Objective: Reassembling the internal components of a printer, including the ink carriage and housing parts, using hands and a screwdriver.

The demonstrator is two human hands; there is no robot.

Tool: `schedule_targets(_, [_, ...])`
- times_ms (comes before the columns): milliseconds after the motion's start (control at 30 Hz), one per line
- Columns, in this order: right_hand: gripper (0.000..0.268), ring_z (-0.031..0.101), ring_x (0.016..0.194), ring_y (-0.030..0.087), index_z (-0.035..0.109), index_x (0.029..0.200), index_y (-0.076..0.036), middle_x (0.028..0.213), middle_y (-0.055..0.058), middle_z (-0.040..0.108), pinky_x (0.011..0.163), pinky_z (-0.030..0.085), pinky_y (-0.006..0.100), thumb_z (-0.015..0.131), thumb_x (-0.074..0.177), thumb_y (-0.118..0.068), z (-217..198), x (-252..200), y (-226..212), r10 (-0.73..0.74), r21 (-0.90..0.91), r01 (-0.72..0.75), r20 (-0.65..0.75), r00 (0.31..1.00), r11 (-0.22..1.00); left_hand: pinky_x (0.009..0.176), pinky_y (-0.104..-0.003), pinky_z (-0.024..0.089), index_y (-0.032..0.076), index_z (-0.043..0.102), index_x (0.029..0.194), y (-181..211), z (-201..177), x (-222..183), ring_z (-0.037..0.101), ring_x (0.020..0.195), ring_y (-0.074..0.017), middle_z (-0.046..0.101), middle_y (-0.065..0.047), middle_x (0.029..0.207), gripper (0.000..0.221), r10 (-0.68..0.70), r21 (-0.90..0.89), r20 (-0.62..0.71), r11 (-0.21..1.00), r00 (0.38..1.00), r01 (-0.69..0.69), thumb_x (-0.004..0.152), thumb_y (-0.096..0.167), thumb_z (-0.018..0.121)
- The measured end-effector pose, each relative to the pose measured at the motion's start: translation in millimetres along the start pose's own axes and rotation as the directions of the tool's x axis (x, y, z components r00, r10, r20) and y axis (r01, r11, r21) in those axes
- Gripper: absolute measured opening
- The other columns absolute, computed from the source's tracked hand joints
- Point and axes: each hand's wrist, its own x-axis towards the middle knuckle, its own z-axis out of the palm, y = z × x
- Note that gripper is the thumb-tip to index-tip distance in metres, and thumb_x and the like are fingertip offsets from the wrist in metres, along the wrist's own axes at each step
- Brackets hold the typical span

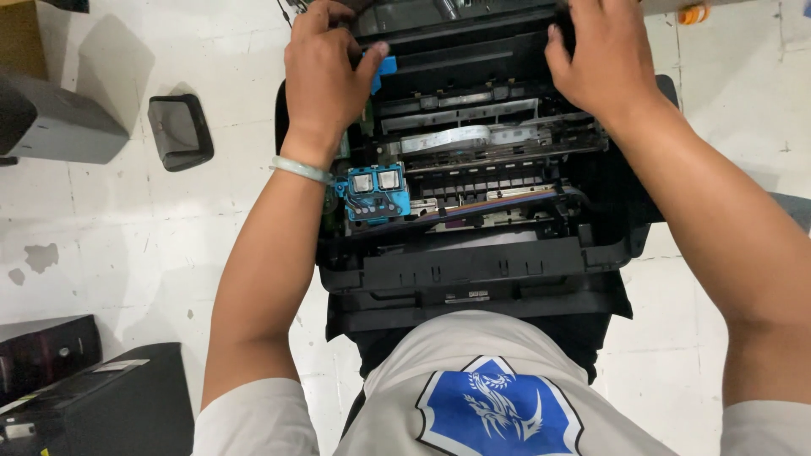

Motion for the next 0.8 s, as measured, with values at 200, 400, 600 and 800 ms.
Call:
schedule_targets(200, [0.019,0.057,0.101,0.037,0.065,0.118,0.004,0.118,0.021,0.059,0.074,0.047,0.043,0.078,0.108,-0.007,8.5,-5.2,6.1,-0.031,-0.01,0.03,-0.013,0.999,0.999,0.07,-0.049,0.052,0.007,0.072,0.071,-1.4,1.4,-0.7,0.06,0.104,-0.0315,0.065,-0.008,0.116,0.032,-0.006,0.08,-0.007,0.997,1.0,0.007,0.095,0.025,0.087])
schedule_targets(400, [0.017,0.062,0.105,0.03,0.069,0.103,-0.011,0.116,0.008,0.065,0.083,0.047,0.041,0.079,0.096,-0.023,-4.4,2.4,-17.9,-0.339,-0.25,0.322,-0.027,0.94,0.913,0.071,-0.049,0.053,0.007,0.072,0.071,-2.9,1.6,0.1,0.06,0.105,-0.0315,0.065,-0.009,0.116,0.032,0.005,0.057,-0.01,0.998,1.0,-0.005,0.095,0.024,0.087])
schedule_targets(600, [0.04,0.061,0.105,0.015,0.067,0.129,-0.02,0.119,-0.007,0.069,0.085,0.047,0.03,0.071,0.094,-0.04,14.8,-0.8,-42.1,-0.648,-0.011,0.663,0.195,0.736,0.749,0.074,-0.051,0.054,0.005,0.072,0.073,-2.5,-1.0,0.0,0.061,0.108,-0.0329,0.064,-0.012,0.118,0.032,0.0,0.017,0.011,1.0,1.0,0.0,0.096,0.022,0.084])
schedule_targets(800, [0.036,0.061,0.092,0.022,0.07,0.123,-0.014,0.1,0.0,0.069,0.077,0.048,0.037,0.072,0.089,-0.023,29.8,-7.3,-40.8,-0.615,0.197,0.585,0.328,0.717,0.787,0.077,-0.052,0.054,0.007,0.073,0.074,-3.1,-1.2,0.8,0.061,0.105,-0.0328,0.064,-0.011,0.12,0.029,-0.015,0.025,0.037,1.0,0.999,0.014,0.096,0.023,0.083])
